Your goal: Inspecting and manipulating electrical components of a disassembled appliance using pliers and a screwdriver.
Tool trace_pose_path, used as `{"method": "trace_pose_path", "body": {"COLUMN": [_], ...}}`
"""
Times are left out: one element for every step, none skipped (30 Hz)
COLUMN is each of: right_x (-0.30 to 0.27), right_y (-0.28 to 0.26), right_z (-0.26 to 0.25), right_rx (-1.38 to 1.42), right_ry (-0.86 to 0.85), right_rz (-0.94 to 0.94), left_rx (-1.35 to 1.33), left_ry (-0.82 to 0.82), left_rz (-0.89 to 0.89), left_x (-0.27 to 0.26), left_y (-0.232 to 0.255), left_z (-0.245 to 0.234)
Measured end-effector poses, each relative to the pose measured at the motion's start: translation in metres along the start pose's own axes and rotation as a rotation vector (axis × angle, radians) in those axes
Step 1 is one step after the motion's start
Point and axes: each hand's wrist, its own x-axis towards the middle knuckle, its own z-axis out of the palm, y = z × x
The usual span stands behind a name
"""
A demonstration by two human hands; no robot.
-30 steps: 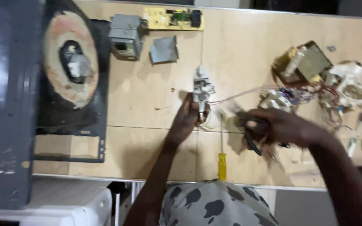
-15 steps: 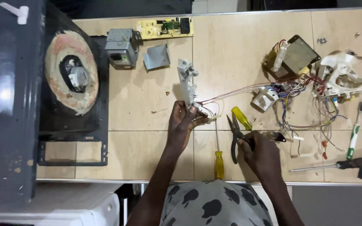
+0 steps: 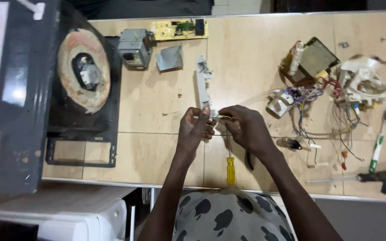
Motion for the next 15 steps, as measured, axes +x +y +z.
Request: {"method": "trace_pose_path", "body": {"right_x": [0.002, 0.003, 0.000, 0.000, 0.001, 0.002, 0.000, -0.001, 0.001, -0.001, -0.003, -0.005, -0.005, -0.006, -0.009], "right_y": [-0.005, -0.009, -0.013, -0.012, -0.011, -0.010, -0.010, -0.011, -0.011, -0.008, -0.006, -0.003, -0.007, -0.010, -0.015], "right_z": [-0.002, -0.004, -0.007, -0.006, -0.004, -0.002, -0.003, -0.005, -0.007, -0.008, -0.008, -0.009, -0.011, -0.014, -0.015], "right_rx": [0.005, -0.026, -0.060, -0.057, 0.020, 0.097, 0.103, 0.156, 0.210, 0.217, 0.224, 0.232, 0.231, 0.242, 0.258], "right_ry": [-0.008, 0.021, 0.048, 0.039, 0.074, 0.108, 0.101, 0.133, 0.166, 0.160, 0.199, 0.238, 0.241, 0.281, 0.313], "right_rz": [-0.015, -0.033, -0.040, -0.043, -0.020, 0.004, 0.004, 0.024, 0.037, 0.030, 0.053, 0.075, 0.078, 0.083, 0.090], "left_rx": [-0.003, 0.040, 0.082, 0.078, 0.107, 0.136, 0.136, 0.202, 0.269, 0.269, 0.367, 0.463, 0.464, 0.507, 0.549], "left_ry": [0.015, 0.019, 0.018, 0.027, 0.036, 0.045, 0.053, 0.030, 0.010, 0.021, 0.074, 0.127, 0.123, 0.248, 0.378], "left_rz": [0.010, 0.021, 0.020, 0.018, 0.014, 0.010, 0.006, -0.016, -0.031, -0.029, -0.103, -0.178, -0.179, -0.020, 0.133], "left_x": [-0.003, -0.005, -0.009, -0.012, -0.014, -0.015, -0.023, -0.031, -0.037, -0.044, -0.052, -0.060, -0.061, -0.063, -0.069], "left_y": [0.005, 0.010, 0.012, 0.013, 0.015, 0.016, 0.023, 0.031, 0.040, 0.050, 0.061, 0.071, 0.076, 0.080, 0.082], "left_z": [0.000, 0.001, 0.004, 0.007, 0.009, 0.012, 0.013, 0.015, 0.016, 0.012, 0.008, 0.003, 0.002, 0.001, -0.001]}}
